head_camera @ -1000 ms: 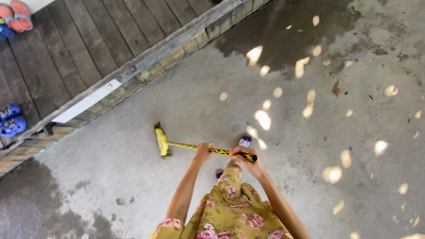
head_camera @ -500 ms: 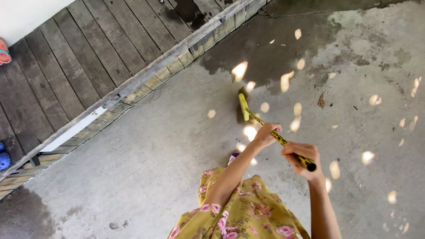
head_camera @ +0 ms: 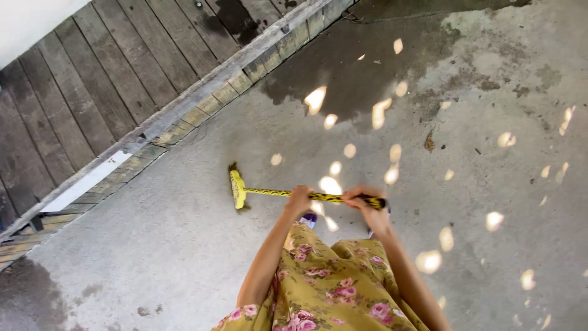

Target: The person sweeps a concrete floor with a yellow broom, moving debris and leaves toward a metal gate. The person walks around the area, sweeping along edges and open floor space.

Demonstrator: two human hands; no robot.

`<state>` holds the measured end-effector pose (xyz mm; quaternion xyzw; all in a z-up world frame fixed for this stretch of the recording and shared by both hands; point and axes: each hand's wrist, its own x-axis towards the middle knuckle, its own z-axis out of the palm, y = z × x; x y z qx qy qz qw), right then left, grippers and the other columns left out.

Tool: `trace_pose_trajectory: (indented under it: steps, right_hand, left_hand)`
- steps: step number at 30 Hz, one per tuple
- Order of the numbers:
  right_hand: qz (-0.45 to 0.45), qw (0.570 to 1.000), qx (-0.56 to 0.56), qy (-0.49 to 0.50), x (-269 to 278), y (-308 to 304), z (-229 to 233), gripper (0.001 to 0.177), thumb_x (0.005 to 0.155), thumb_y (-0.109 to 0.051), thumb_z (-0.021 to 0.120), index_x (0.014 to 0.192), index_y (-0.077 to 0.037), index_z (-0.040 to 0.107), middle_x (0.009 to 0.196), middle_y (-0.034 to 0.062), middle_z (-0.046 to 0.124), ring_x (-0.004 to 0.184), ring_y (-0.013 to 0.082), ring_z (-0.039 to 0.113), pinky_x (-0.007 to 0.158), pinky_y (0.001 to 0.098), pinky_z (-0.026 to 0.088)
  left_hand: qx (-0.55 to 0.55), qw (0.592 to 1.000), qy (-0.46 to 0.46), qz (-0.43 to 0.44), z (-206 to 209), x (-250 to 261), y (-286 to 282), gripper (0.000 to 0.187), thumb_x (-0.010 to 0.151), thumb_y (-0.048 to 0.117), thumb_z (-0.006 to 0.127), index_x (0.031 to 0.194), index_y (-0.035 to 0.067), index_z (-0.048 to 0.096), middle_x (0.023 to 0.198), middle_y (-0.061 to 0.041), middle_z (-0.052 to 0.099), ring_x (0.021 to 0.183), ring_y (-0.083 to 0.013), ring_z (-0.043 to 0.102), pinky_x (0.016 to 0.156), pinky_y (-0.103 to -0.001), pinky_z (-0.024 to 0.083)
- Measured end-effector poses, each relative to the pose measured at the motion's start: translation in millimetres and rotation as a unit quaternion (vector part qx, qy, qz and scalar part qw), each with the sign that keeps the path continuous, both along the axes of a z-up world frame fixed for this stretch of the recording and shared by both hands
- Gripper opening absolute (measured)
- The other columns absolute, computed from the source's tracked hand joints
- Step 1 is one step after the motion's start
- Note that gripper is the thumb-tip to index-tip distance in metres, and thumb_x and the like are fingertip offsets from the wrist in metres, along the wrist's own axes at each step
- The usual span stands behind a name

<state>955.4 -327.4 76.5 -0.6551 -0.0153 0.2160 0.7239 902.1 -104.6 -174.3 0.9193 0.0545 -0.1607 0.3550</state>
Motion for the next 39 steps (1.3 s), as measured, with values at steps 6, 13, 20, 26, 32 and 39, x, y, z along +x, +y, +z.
trace_pose_trajectory:
  steps: [6,13,20,26,32,39]
  right_hand:
    - [0.036,0.994,-0.092,-0.045,57.7,-122.8,12.4,0.005,0.079,0.003,0.076,0.081,-0.001,0.078,0.061,0.01,0.063,0.058,0.0108,0.054,0.052,0.0253,0.051]
    - [0.099,0.963,-0.035,-0.25,142.8,-258.8,43.0,0.006,0.078,0.003,0.074,0.077,-0.002,0.076,0.06,0.0112,0.068,0.055,0.0129,0.057,0.054,0.0287,0.051]
    - [0.082,0.914,0.076,-0.39,179.3,-334.2,103.3,0.012,0.074,0.004,0.076,0.066,0.002,0.068,0.059,0.0124,0.064,0.053,0.0254,0.069,0.056,0.0388,0.059]
    - [0.036,0.94,0.182,-0.285,175.9,-304.6,80.5,0.008,0.07,0.007,0.066,0.065,0.004,0.061,0.05,0.0113,0.055,0.044,0.0174,0.058,0.044,0.0316,0.051]
    - [0.133,0.988,0.075,-0.014,128.7,-238.4,-19.3,0.002,0.077,0.006,0.071,0.078,0.005,0.073,0.061,0.0155,0.062,0.056,0.0141,0.053,0.052,0.0262,0.045]
    - [0.185,0.976,-0.025,-0.108,149.3,-255.2,44.1,0.008,0.077,0.008,0.073,0.078,0.001,0.075,0.053,0.0098,0.055,0.053,0.0106,0.043,0.051,0.0246,0.042]
  left_hand:
    - [-0.111,0.993,-0.033,0.016,-6.7,67.1,-150.4,0.014,0.076,0.005,0.058,0.079,0.012,0.07,0.077,-0.013,0.071,0.085,-0.0417,0.071,0.082,-0.049,0.056]
    - [-0.245,0.959,-0.133,0.052,65.6,209.6,-344.8,0.015,0.085,0.007,0.057,0.079,0.015,0.068,0.075,-0.012,0.069,0.082,-0.0402,0.069,0.081,-0.047,0.053]
    - [-0.187,0.97,-0.144,0.049,119.1,232.5,-421.4,0.015,0.08,0.017,0.057,0.069,0.02,0.047,0.058,-0.005,0.053,0.062,-0.0323,0.06,0.067,-0.043,0.048]
    - [-0.107,0.984,-0.062,0.128,140.1,157.0,-370.9,0.006,0.079,0.018,0.058,0.076,0.014,0.056,0.068,-0.013,0.064,0.075,-0.0427,0.068,0.071,-0.051,0.052]
    - [0.058,0.984,0.069,0.152,24.4,56.1,-282.6,0.011,0.074,0.011,0.063,0.082,0.014,0.069,0.078,-0.01,0.073,0.084,-0.0361,0.075,0.078,-0.048,0.06]
    - [-0.062,0.961,-0.174,0.206,-8.1,108.9,-335.5,0.011,0.071,0.007,0.067,0.081,0.013,0.068,0.074,-0.015,0.066,0.079,-0.0412,0.069,0.076,-0.049,0.055]
